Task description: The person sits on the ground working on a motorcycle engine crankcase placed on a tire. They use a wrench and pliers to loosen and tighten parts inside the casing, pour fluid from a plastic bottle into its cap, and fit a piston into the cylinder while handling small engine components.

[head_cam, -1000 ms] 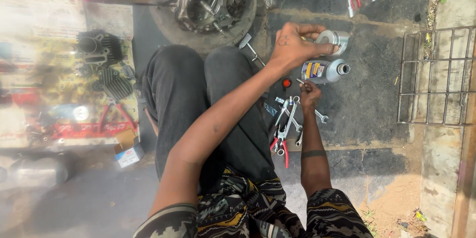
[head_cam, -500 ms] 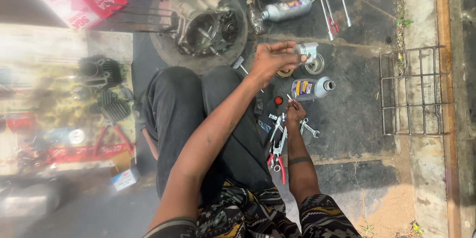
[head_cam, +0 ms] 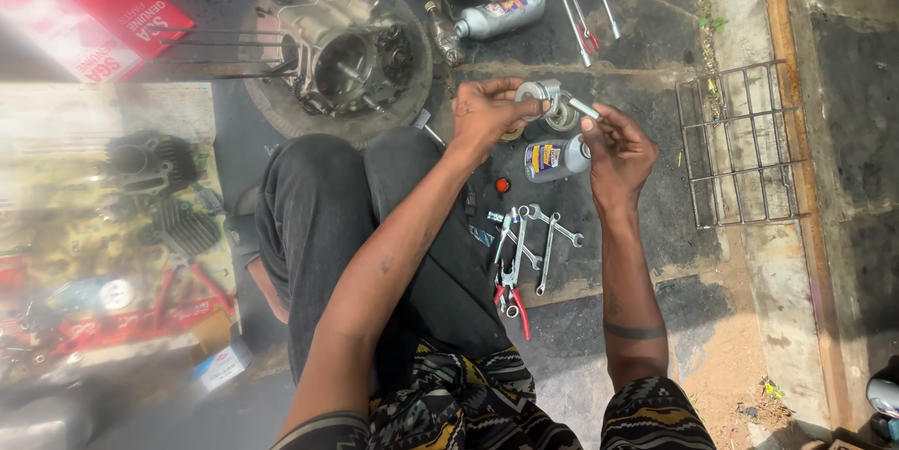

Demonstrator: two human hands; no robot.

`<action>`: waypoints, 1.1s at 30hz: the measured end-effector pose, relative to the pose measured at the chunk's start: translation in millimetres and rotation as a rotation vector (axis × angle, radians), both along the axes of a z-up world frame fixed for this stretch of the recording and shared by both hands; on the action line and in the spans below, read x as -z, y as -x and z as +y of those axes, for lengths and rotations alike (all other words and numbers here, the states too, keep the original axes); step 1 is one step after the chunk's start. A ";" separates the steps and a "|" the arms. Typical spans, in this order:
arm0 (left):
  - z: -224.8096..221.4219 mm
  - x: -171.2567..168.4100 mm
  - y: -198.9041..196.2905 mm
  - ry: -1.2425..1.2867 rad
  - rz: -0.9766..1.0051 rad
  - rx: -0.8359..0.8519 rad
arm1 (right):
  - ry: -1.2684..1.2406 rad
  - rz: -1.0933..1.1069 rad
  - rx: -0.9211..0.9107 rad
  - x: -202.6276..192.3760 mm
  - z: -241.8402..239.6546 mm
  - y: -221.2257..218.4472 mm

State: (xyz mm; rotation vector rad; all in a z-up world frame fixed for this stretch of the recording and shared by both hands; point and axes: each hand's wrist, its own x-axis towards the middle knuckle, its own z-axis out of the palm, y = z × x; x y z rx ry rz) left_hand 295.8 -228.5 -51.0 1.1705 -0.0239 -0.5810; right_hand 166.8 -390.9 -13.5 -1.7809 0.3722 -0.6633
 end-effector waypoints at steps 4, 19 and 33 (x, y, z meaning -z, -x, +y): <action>4.4 -0.3 -2.4 -0.048 0.061 -0.008 | 0.229 0.080 -0.114 -10.2 4.3 -13.0; 6.6 -0.8 -2.9 -0.007 0.097 -0.016 | 0.931 0.218 -0.264 -65.1 29.9 -27.6; 3.1 5.2 -0.6 0.309 -0.154 -0.173 | 1.166 0.120 -0.320 -77.1 37.4 -35.4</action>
